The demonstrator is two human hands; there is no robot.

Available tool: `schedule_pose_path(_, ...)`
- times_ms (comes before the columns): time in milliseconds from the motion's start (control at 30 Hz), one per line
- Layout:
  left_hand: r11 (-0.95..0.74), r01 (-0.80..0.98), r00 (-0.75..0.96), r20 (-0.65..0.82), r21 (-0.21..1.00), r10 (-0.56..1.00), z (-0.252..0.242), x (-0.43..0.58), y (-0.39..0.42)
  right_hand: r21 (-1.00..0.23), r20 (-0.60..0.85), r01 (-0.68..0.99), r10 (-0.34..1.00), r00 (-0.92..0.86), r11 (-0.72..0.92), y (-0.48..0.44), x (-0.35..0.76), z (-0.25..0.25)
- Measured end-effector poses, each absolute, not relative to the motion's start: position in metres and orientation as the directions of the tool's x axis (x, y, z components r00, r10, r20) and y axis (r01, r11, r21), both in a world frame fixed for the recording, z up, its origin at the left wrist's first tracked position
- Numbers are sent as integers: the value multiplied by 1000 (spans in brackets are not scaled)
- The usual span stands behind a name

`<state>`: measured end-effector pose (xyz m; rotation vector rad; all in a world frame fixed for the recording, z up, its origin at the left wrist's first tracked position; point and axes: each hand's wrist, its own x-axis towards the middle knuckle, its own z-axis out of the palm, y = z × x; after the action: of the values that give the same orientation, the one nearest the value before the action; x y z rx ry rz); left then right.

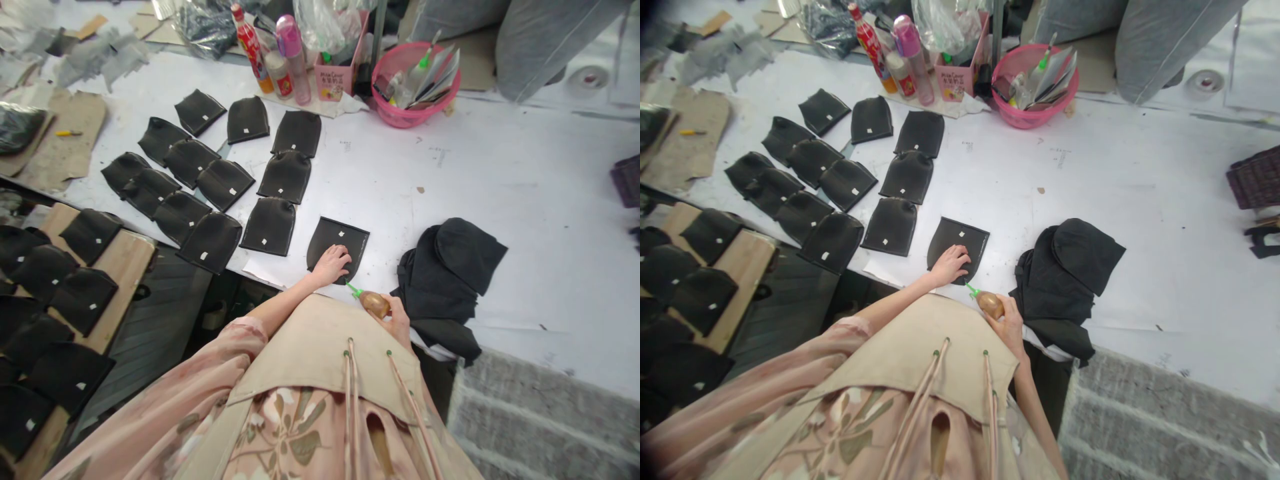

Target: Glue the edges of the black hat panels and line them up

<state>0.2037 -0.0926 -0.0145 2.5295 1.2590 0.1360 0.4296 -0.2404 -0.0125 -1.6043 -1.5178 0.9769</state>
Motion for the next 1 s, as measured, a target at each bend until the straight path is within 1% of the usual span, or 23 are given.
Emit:
schedule_pose_path(100, -562, 768, 604, -56, 306, 795, -15, 204, -93, -885, -45, 461, 997, 58, -67, -238, 426, -11)
schedule_pose_path(167, -561, 774, 602, -64, 294, 796, -14, 204, -94, -887, -72, 453, 995, 63, -93, -237, 426, -10)
schedule_pose_path(233, -561, 779, 601, -74, 281, 796, -12, 204, -94, -893, -139, 422, 988, 72, -157, -237, 430, -10)
schedule_pose_path(300, -552, 792, 589, -85, 260, 804, -9, 207, -94, -903, -238, 340, 965, 113, -263, -237, 436, -10)
schedule_pose_path(367, -527, 817, 559, -100, 233, 823, -6, 213, -91, -914, -345, 158, 921, 180, -373, -237, 443, -9)
schedule_pose_path(433, -485, 850, 514, -121, 206, 849, -4, 222, -86, -897, -442, -102, 866, 235, -431, -237, 449, -6)
schedule_pose_path(500, -446, 875, 473, -140, 187, 870, -2, 232, -80, -839, -518, -338, 816, 258, -426, -235, 452, -2)
schedule_pose_path(533, -430, 884, 457, -146, 182, 877, -2, 237, -76, -810, -542, -419, 798, 263, -411, -235, 453, 0)
schedule_pose_path(600, -404, 897, 431, -148, 179, 890, -2, 245, -71, -793, -544, -489, 784, 298, -363, -233, 452, 3)
schedule_pose_path(667, -382, 905, 411, -150, 187, 899, -2, 247, -68, -837, -493, -452, 785, 375, -309, -234, 450, 2)
schedule_pose_path(767, -381, 896, 424, -181, 227, 887, -1, 242, -68, -900, -420, -327, 777, 468, -289, -239, 445, -5)
schedule_pose_path(867, -419, 868, 477, -213, 266, 853, 1, 235, -70, -922, -386, -195, 772, 505, -334, -248, 439, -12)
schedule_pose_path(1000, -411, 882, 458, -219, 229, 861, 1, 234, -73, -933, -300, 28, 816, 495, -360, -255, 434, -16)
